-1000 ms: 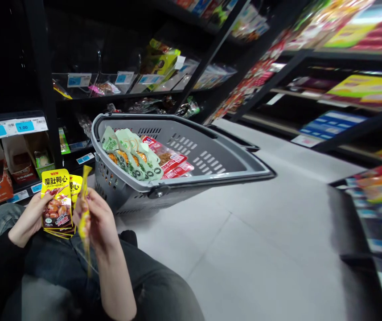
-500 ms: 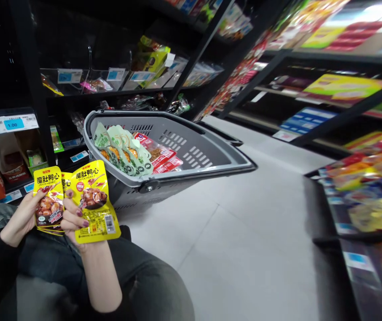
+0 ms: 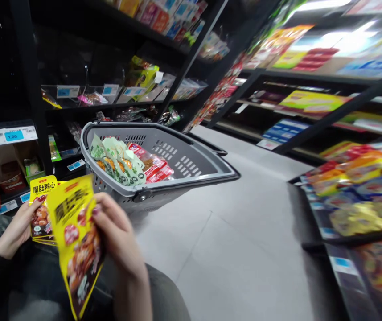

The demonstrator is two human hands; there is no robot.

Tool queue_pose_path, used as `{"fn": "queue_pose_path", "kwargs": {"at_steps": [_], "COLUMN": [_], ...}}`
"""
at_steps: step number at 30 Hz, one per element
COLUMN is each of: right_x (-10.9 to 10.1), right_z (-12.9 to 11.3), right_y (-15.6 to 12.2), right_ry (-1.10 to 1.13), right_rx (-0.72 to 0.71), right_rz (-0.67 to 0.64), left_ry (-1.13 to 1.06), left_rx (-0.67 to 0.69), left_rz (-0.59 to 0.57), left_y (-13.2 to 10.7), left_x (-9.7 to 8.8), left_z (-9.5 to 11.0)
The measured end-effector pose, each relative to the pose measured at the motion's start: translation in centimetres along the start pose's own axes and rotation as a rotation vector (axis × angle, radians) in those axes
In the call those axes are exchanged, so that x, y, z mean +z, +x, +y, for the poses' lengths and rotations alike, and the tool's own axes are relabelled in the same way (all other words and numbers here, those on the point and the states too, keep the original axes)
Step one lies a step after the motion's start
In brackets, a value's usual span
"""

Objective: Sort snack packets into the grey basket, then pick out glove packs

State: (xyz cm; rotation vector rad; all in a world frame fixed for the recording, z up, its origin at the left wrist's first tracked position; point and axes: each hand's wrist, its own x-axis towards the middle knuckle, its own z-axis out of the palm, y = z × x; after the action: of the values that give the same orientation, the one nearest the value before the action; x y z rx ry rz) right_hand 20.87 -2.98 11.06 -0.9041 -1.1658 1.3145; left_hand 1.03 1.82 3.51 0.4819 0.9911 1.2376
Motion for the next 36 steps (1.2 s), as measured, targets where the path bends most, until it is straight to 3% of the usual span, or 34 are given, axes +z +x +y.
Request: {"fn": "queue_pose_path", "kwargs": {"at_steps": [4, 6, 9, 12, 16, 19, 22, 26, 27, 29, 31, 32, 33, 35, 36], "right_x": [-3.3, -4.1, -3.3, -1.2, 1.2, 1.5, 1.2, 0.9, 1.1, 1.5, 2.1, 2.5, 2.9, 3.8, 4.2], "right_z": [-6.3, -8.8, -10.6, -10.4, -8.9, -8.1, -7.8, -8.3, -8.5, -8.8, -8.2, -7.4, -6.3, -3.1, -1.3], "right_y": [2.1, 4.0, 6.6, 8.3, 9.3, 9.7, 10.3, 10.9, 10.8, 9.8, 8.3, 7.4, 6.5, 4.9, 4.4], "right_ry": [-0.524, -0.830, -1.208, -1.554, -2.018, -2.195, -2.250, -2.251, -2.246, -2.183, -1.956, -1.790, -1.614, -1.290, -1.185], "right_rx": [-0.488, -0.619, -0.719, -0.762, -0.476, -0.225, -0.054, 0.017, 0.007, -0.104, -0.252, -0.281, -0.253, -0.093, -0.045], "right_rz": [0.585, 0.674, 0.522, 0.341, 0.107, -0.057, -0.138, -0.193, -0.156, 0.060, 0.301, 0.332, 0.276, 0.005, -0.052], "left_ry": [-0.002, 0.007, 0.004, -0.017, -0.042, -0.048, -0.054, -0.060, -0.062, -0.071, -0.085, -0.093, -0.100, -0.106, -0.102], "left_rx": [0.008, 0.003, 0.002, -0.003, -0.001, -0.003, 0.001, 0.004, 0.004, 0.005, 0.008, 0.010, 0.014, 0.028, 0.042], "left_rz": [-0.007, -0.005, -0.008, -0.007, -0.017, -0.006, -0.004, -0.027, -0.032, -0.047, -0.070, -0.082, -0.092, -0.109, -0.116], "left_y": [0.1, 0.2, 0.2, 0.1, 0.0, 0.2, 0.6, 0.9, 0.9, 0.7, 0.4, 0.3, 0.1, -0.2, -0.3], "left_x": [-0.1, -0.2, -0.2, -0.3, -0.5, -0.6, -0.8, -1.1, -1.1, -1.1, -0.9, -0.7, -0.6, -0.3, -0.3], "left_z": [0.0, -0.1, -0.1, 0.0, 0.1, 0.0, -0.1, -0.4, -0.4, -0.4, -0.3, -0.3, -0.3, -0.2, -0.2]}}
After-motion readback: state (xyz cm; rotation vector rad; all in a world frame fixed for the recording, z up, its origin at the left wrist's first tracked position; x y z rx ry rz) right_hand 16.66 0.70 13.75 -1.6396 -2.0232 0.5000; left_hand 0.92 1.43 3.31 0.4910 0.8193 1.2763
